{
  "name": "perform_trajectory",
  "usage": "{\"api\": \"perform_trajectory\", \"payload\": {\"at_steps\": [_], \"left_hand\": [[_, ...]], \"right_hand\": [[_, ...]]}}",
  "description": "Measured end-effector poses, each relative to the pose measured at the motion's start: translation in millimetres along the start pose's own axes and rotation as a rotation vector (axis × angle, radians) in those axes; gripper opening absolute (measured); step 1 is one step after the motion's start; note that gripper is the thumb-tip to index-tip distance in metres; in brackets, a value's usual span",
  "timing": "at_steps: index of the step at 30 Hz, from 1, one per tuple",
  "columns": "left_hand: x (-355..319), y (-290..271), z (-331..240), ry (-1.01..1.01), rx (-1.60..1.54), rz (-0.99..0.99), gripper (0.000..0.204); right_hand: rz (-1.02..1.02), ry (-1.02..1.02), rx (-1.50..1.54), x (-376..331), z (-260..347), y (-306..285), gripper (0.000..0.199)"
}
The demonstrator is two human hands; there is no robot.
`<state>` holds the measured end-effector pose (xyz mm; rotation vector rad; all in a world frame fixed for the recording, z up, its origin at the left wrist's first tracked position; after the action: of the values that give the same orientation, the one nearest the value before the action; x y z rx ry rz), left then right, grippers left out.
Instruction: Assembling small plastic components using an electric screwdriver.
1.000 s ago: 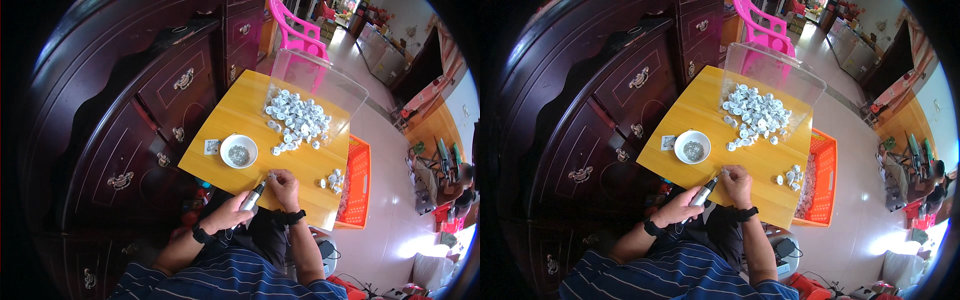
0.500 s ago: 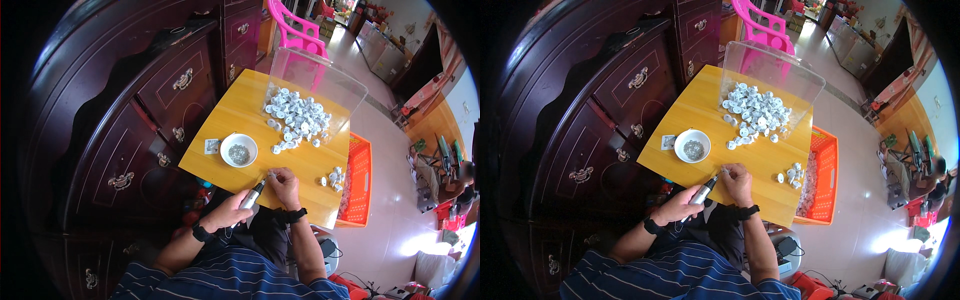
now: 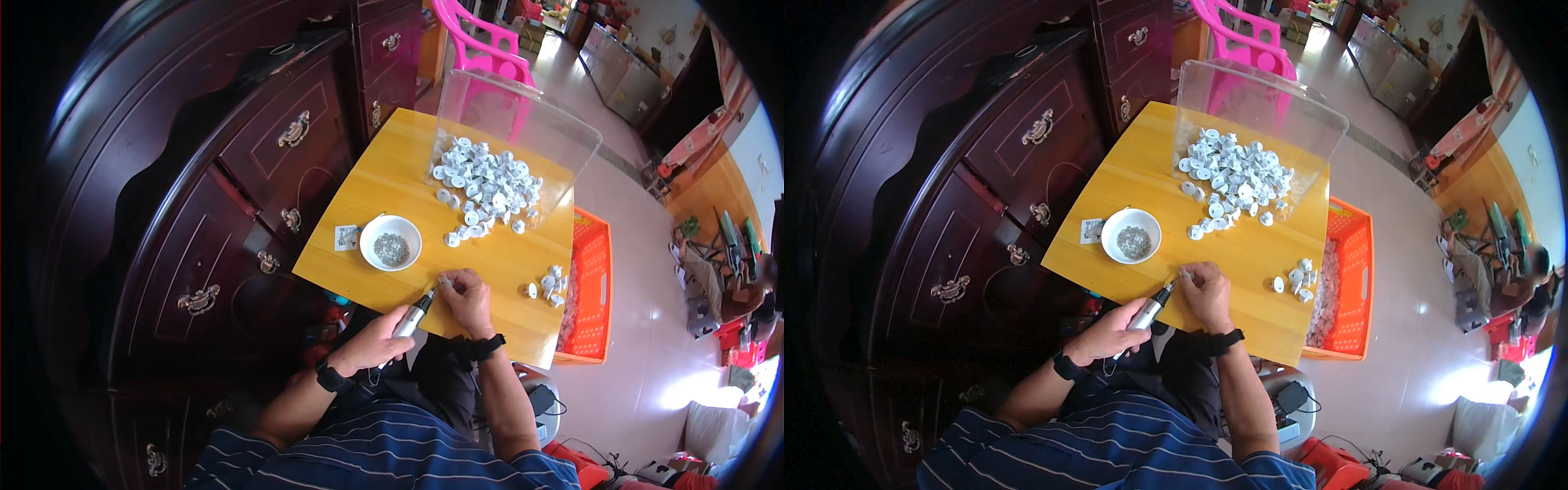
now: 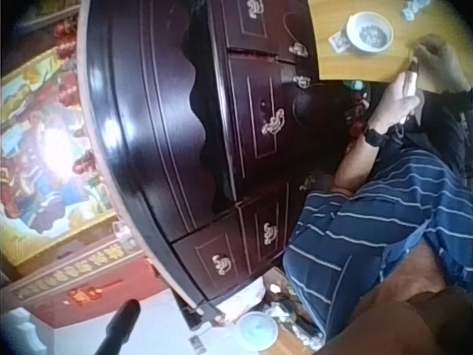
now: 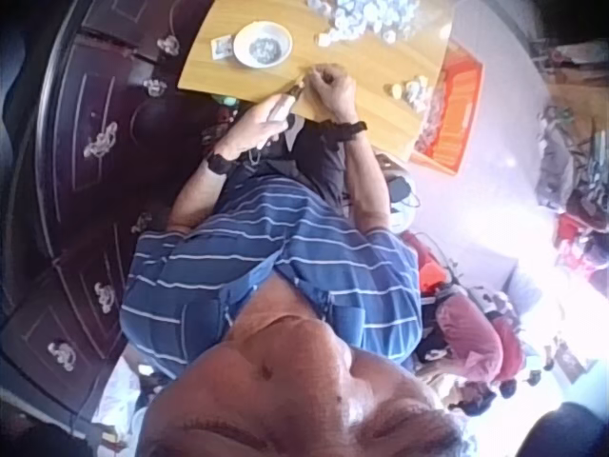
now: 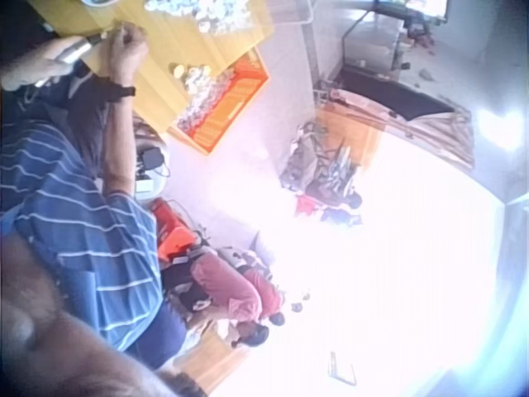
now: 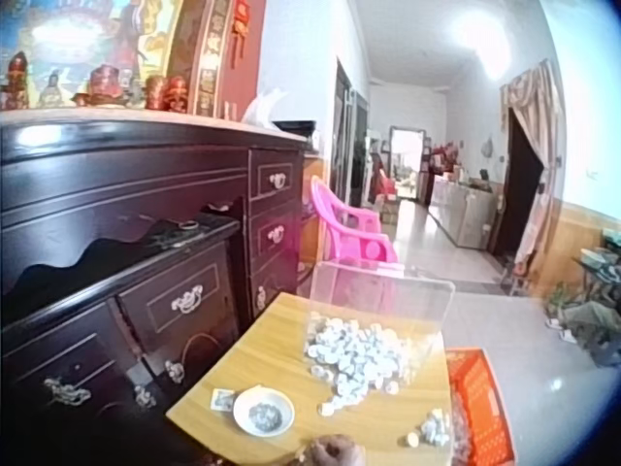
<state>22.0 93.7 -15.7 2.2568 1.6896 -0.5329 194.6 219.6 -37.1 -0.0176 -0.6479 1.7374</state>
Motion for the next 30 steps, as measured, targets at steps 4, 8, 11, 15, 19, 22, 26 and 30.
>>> {"api": "perform_trajectory", "payload": {"at_steps": [4, 8, 11, 15, 19, 22, 26, 30], "left_hand": [[1.0, -1.1, -2.6, -0.021, 0.027, 0.016, 0.057], [2.0, -1.9, 0.2, -0.040, 0.039, 0.038, 0.059], [2.3, -1.6, -1.2, -0.032, 0.034, 0.043, 0.059], [3.9, -2.7, 1.9, -0.023, 0.030, 0.043, 0.059], [4.3, -3.5, 0.7, -0.016, 0.001, 0.009, 0.055], [4.7, -3.0, -1.0, -0.017, 0.005, 0.009, 0.054], [5.7, -4.1, 2.5, -0.009, 0.012, 0.009, 0.053], [6.5, -3.5, 1.5, -0.009, 0.011, 0.009, 0.051]], "right_hand": [[-0.041, -0.020, 0.012, 0.4, 1.2, -0.6, 0.011], [-0.002, 0.005, 0.014, 0.5, -0.2, -0.1, 0.016], [-0.002, 0.010, 0.017, 0.4, 0.2, -0.8, 0.016], [0.011, 0.001, -0.008, 1.4, 0.0, -0.4, 0.017], [0.003, 0.001, 0.000, 1.7, 0.6, -0.3, 0.017], [0.002, 0.002, -0.012, 1.7, -0.3, 0.0, 0.017], [-0.017, -0.010, 0.019, 2.3, 2.4, 0.2, 0.014], [-0.014, -0.005, 0.020, 1.9, -1.0, 1.1, 0.016]]}}
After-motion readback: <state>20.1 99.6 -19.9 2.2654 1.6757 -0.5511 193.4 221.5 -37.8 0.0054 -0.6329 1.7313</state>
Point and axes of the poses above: each hand's wrist, its own x-axis towards the middle knuckle, its own y-axis out of the palm, z = x × y, the point moved 5 cm from there along x, towards the middle knuckle, and after that the axes turned 7 degrees about -y, right-handed, at the moved point
